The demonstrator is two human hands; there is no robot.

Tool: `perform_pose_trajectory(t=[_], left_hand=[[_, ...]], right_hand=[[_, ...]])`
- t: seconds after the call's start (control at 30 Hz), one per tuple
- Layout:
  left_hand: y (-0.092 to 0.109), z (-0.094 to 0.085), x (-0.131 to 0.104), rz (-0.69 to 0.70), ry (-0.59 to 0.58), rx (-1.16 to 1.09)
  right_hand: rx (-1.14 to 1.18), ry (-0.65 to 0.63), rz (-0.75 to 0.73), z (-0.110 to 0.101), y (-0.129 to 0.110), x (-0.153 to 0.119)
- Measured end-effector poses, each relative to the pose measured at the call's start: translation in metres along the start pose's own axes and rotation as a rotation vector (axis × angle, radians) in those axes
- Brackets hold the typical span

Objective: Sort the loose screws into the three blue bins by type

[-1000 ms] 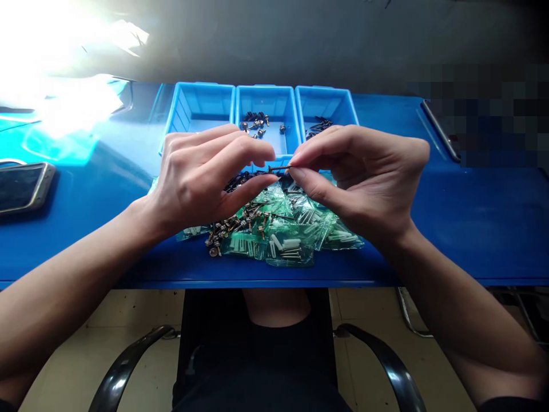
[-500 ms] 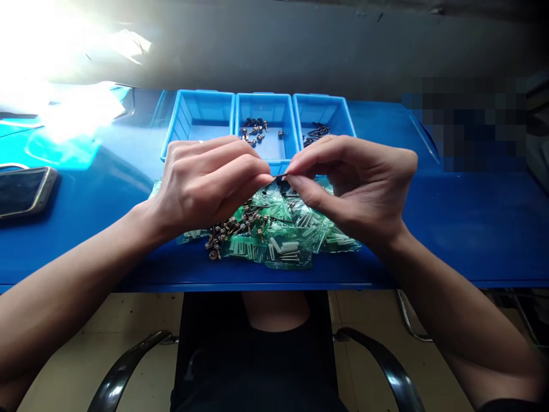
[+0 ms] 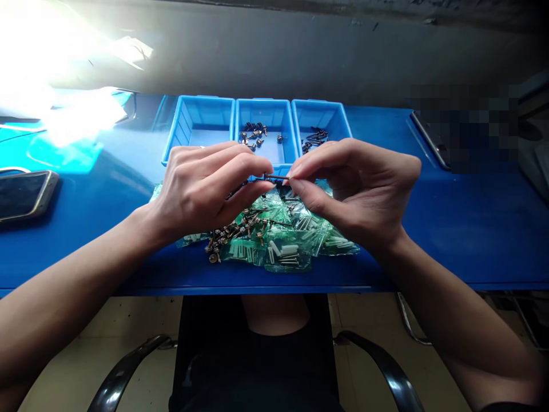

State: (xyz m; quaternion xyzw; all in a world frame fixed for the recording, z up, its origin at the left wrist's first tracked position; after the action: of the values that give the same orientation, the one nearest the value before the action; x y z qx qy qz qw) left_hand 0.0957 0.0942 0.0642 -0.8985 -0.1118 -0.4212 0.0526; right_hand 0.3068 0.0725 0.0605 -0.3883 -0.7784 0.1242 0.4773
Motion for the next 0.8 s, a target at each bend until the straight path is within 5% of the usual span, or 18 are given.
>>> perform_pose_trajectory(t=[0.57,0.8], left_hand=[[0.001,0.001,0.0,-0.052,-0.014,-0.016],[0.001,-0.001,0.001,-0.019,0.019,-0.04]], right_hand=[[-0.091,0.026,-0.131,-0.001,0.01,-0.006],[-0.068,0.039,-0.052,-0.002,0.008,-0.003]])
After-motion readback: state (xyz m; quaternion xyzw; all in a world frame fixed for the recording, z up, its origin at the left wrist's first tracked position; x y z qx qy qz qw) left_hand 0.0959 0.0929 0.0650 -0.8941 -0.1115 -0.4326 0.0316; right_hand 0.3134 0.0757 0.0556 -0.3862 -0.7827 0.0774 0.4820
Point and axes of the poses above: each hand's wrist, its own x-axis towards the middle knuckle, its own z-axis out of the palm, y = z × x, the point moved 4 cm from there along x, towards the middle knuckle, and after that the axes turned 11 degrees about -x, right-handed, at the moved point
